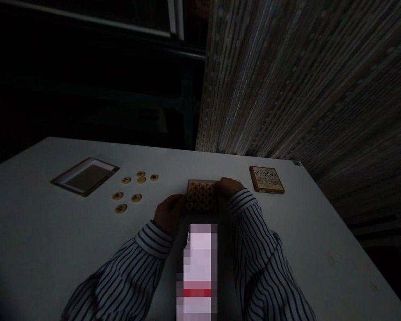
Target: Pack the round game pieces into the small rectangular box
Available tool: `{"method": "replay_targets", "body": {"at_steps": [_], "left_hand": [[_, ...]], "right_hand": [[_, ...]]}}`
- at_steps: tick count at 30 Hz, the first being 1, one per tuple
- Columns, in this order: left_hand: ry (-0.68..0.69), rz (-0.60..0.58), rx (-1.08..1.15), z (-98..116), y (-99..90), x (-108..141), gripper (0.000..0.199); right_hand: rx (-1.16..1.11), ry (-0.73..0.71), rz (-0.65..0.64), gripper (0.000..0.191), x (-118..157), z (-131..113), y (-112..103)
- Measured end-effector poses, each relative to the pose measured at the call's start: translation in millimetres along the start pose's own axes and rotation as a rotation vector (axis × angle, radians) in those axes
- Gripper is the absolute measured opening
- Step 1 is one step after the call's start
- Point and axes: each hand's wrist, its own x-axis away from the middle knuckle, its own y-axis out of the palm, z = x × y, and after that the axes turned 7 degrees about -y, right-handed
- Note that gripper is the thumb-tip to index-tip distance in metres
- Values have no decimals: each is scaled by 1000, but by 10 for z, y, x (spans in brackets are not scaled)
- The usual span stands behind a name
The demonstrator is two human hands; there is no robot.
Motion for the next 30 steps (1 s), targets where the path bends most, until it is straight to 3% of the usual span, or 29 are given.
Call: {"method": "replay_targets", "body": {"at_steps": [8,19,23,30], "left_hand": [[-22,-5,-3,34,1,12,27],[-25,-28,44,25,-35,81,29],[-37,-37,59,-3,-35,104,30],[-19,-72,41,-38,-4,124,33]], "right_hand": [[-24,22,18,31,19,0,-8],[-92,50,258,33,136,-53,-48],[-156,37,384,33,271,-92,106],[-359,75,623,36,459,-170,560]]}}
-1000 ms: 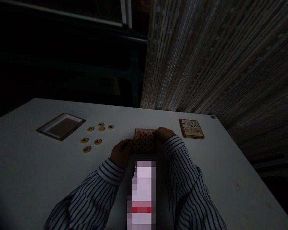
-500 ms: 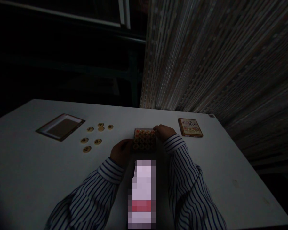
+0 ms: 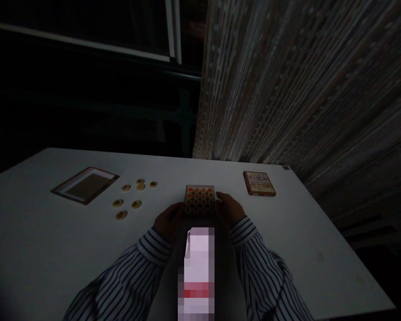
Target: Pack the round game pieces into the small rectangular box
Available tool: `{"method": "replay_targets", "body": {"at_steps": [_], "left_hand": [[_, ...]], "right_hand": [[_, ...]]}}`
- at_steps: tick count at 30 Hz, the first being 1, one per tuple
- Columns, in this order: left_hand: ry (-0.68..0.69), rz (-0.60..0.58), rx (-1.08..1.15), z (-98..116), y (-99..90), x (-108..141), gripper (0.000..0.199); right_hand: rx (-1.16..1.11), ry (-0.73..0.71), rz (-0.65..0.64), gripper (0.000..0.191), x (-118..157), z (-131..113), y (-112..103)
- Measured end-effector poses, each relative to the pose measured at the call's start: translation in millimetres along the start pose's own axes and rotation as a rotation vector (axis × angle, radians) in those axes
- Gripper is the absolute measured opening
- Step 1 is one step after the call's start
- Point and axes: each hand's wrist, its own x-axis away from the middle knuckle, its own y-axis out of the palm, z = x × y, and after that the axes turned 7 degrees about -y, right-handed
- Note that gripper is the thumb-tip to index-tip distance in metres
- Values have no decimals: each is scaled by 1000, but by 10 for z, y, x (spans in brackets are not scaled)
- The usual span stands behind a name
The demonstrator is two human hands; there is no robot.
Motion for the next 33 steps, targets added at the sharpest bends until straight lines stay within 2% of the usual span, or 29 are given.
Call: {"method": "replay_targets", "body": {"at_steps": [4,10,15,22,33], "left_hand": [[1,-10,-26,-1,7,4,34],[44,-18,-29,-10,11,10,36],[70,-14,-58,-3,17,23,35],[73,13,-107,17,11,36,33],[92,12,-112,27,-4,40,34]], "right_hand": [[-123,98,112,36,99,31,189],[-265,181,119,36,143,72,338],[-267,219,88,35,143,38,330],[-261,155,78,36,137,-59,269],[-275,134,66,37,152,-25,290]]}}
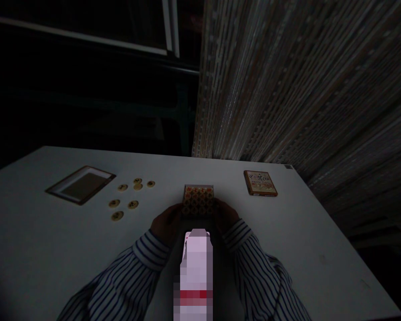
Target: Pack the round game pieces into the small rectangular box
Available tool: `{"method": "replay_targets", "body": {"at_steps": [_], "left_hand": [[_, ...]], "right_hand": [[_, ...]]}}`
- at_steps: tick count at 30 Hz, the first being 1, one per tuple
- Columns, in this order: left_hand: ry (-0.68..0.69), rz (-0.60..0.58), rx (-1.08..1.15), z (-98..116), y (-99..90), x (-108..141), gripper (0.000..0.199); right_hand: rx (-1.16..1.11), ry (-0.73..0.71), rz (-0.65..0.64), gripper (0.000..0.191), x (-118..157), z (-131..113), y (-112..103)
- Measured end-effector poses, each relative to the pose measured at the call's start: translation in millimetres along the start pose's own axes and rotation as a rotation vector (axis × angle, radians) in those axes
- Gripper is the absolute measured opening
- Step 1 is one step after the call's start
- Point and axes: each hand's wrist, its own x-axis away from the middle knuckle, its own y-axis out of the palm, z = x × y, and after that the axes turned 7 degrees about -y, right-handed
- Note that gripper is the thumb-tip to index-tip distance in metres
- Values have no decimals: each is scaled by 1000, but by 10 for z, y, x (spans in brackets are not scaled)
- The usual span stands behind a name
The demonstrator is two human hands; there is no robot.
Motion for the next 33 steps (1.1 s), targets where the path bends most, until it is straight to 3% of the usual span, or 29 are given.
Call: {"method": "replay_targets", "body": {"at_steps": [33], "left_hand": [[-30,-20,37,-51,28,-12,33]], "right_hand": [[-13,-13,6,36,12,-30,-14]]}}
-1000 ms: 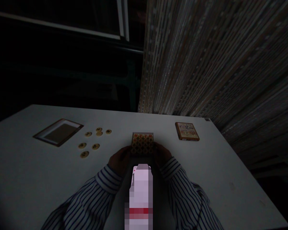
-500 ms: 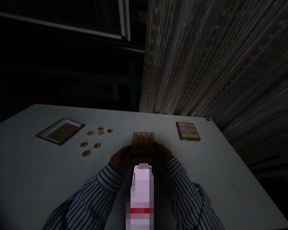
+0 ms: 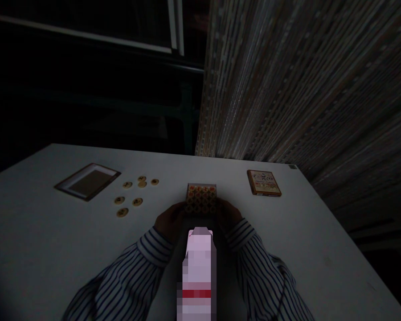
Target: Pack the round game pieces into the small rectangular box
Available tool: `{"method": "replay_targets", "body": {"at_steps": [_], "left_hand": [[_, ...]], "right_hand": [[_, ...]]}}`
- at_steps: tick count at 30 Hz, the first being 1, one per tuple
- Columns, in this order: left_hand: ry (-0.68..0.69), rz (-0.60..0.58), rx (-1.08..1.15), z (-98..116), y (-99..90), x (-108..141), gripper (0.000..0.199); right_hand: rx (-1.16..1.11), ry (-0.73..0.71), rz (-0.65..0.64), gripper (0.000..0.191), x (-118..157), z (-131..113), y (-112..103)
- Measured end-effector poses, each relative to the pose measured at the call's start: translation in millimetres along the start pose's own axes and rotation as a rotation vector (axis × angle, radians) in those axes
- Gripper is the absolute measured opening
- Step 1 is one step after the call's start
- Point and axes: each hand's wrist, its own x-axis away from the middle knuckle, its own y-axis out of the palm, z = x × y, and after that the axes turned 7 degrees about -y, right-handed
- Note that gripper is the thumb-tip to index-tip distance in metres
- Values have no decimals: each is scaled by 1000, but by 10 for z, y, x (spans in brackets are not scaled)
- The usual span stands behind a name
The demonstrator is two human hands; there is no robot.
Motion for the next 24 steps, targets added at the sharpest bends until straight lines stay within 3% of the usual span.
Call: {"method": "replay_targets", "body": {"at_steps": [18,24], "left_hand": [[-11,53,-28,44,-12,21,29],[46,96,-67,70,-190,56,29]], "right_hand": [[45,-6,6,35,-13,74,-35],[143,-165,75,28,-62,37,-140]]}}
